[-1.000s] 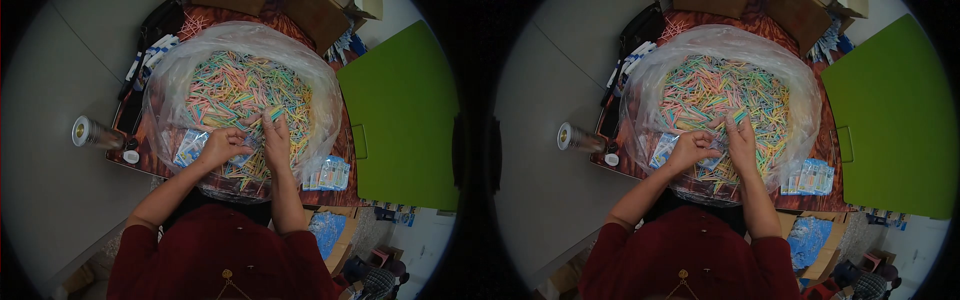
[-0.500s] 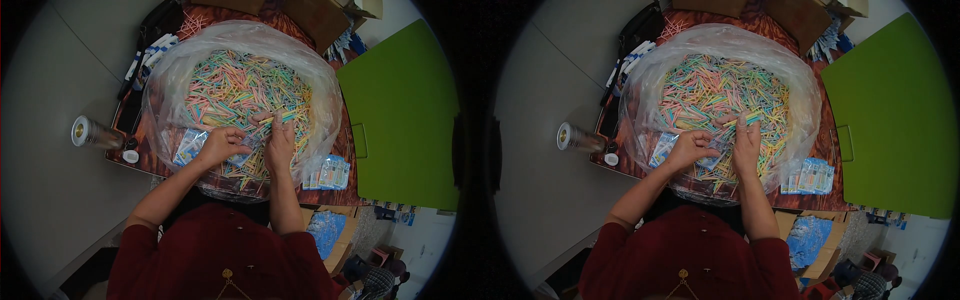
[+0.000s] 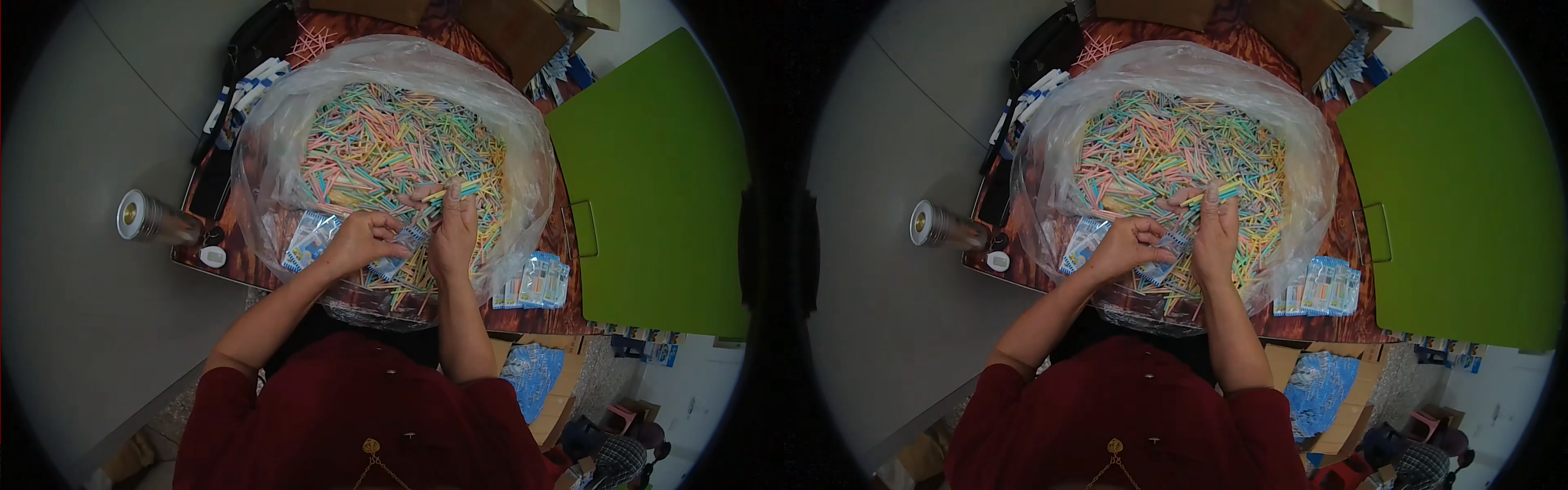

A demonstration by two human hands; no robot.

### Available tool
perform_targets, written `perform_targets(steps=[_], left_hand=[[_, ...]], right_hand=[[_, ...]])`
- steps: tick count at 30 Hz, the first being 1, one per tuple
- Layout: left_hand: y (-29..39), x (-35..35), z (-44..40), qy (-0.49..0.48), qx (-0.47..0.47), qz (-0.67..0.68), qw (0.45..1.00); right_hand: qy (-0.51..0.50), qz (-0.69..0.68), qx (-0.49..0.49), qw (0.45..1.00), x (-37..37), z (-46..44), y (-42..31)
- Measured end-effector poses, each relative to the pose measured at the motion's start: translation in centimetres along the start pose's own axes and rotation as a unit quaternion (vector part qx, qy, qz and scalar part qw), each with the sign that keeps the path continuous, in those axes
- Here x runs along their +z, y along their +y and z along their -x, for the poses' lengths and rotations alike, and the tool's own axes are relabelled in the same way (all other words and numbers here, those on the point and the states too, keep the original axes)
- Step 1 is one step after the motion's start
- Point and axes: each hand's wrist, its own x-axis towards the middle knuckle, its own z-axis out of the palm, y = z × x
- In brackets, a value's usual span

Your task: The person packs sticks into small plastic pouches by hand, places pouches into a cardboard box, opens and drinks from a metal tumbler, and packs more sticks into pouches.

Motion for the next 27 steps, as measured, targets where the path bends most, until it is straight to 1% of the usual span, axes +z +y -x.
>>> perform_targets(steps=[3, 5, 6, 7, 9, 11, 14, 15, 17, 20, 25, 27], left_hand=[[0.8, 0.1, 0.2, 0.002, 0.004, 0.01, 1.0], [1.0, 0.0, 0.2, 0.005, 0.007, 0.022, 1.0], [1.0, 0.0, 0.2, 0.009, -0.002, 0.041, 0.999], [1.0, 0.0, 0.2, 0.013, -0.011, 0.061, 0.998], [0.5, -0.1, 0.0, 0.01, -0.016, 0.052, 0.998], [0.2, -0.1, -0.1, 0.007, -0.019, 0.043, 0.999], [0.3, 0.0, -0.1, 0.008, -0.019, 0.038, 0.999], [0.5, 0.1, 0.0, 0.008, -0.017, 0.052, 0.998], [0.8, 0.2, 0.1, 0.011, -0.014, 0.067, 0.998], [0.9, 0.2, 0.2, 0.019, -0.013, 0.062, 0.998], [0.8, 0.3, 0.1, 0.012, -0.02, 0.101, 0.995], [0.9, 0.2, 0.2, 0.006, -0.016, 0.08, 0.997]], right_hand=[[-0.011, -0.019, 0.003, 1.0, -0.2, 0.0, 0.8], [-0.001, 0.025, -0.004, 1.0, -0.4, 0.2, 1.0], [-0.002, 0.025, -0.003, 1.0, -0.6, 0.3, 1.2], [-0.004, 0.005, 0.006, 1.0, -0.8, 0.4, 1.4], [-0.006, -0.015, 0.015, 1.0, -1.0, 0.6, 1.7], [-0.028, 0.002, 0.002, 1.0, -1.2, 0.8, 1.7], [-0.013, 0.039, 0.014, 0.999, -1.1, 1.0, 1.4], [-0.014, 0.039, 0.014, 0.999, -1.3, 1.0, 1.4], [-0.027, 0.085, 0.02, 0.996, -1.8, 1.0, 1.5], [-0.042, 0.046, 0.049, 0.997, -1.8, 1.1, 1.1], [-0.034, 0.072, 0.044, 0.996, -2.0, 1.0, 0.8], [-0.029, 0.069, 0.05, 0.996, -2.3, 1.2, 0.9]])
